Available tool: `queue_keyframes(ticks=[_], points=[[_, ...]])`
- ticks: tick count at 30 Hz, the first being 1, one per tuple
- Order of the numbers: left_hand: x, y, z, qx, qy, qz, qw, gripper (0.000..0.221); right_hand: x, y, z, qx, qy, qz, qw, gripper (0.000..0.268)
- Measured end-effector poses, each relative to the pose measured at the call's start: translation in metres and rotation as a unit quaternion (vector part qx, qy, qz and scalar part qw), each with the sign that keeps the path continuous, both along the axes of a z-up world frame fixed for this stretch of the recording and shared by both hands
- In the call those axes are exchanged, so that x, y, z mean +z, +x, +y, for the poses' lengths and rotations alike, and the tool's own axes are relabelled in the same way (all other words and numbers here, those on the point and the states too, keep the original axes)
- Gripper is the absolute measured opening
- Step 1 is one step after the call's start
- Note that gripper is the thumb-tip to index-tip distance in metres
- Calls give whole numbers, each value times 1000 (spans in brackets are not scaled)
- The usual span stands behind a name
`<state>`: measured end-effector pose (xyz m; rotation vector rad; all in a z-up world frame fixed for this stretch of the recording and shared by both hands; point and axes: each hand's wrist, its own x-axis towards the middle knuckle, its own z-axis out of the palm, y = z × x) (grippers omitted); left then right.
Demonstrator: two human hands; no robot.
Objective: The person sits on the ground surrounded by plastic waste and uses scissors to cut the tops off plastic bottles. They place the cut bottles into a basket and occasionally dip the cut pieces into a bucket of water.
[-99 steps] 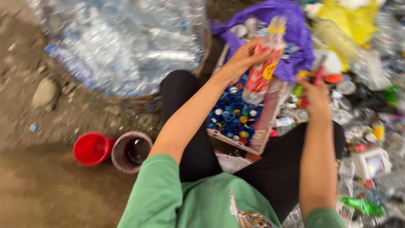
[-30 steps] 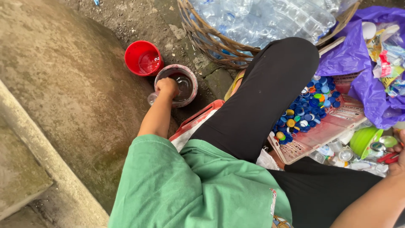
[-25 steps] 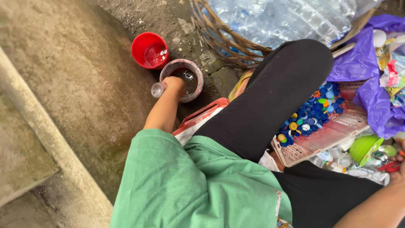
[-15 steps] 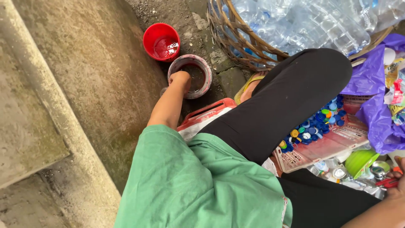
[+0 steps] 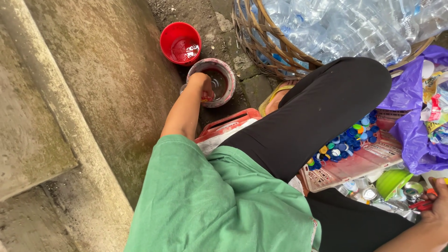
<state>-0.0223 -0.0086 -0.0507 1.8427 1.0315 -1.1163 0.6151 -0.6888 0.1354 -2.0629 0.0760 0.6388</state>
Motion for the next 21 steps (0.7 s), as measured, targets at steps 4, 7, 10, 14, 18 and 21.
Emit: queue_keyframes(ticks=[4,7,10,14,18,21], points=[[29,-5,-4,25,73,-35,996,49,4,-2,1,23,11,8,1000,29],[-12,-12,1,47,147,-73,985,54,10,-10,9,11,4,-15,1000,23],[-32,-18,-2,77,-132,23,988,39,12,-9,10,37,1,-29,999,21],[27,-13,-4,72,89,-25,993,42,10,-9,9,36,4,-26,999,21],[-40,-21,11,119,-95,31,988,27,10,-8,8,23,2,-17,1000,23],[31,-17,-7,106,167,-55,979,27,15,-13,13,19,9,-19,1000,22]])
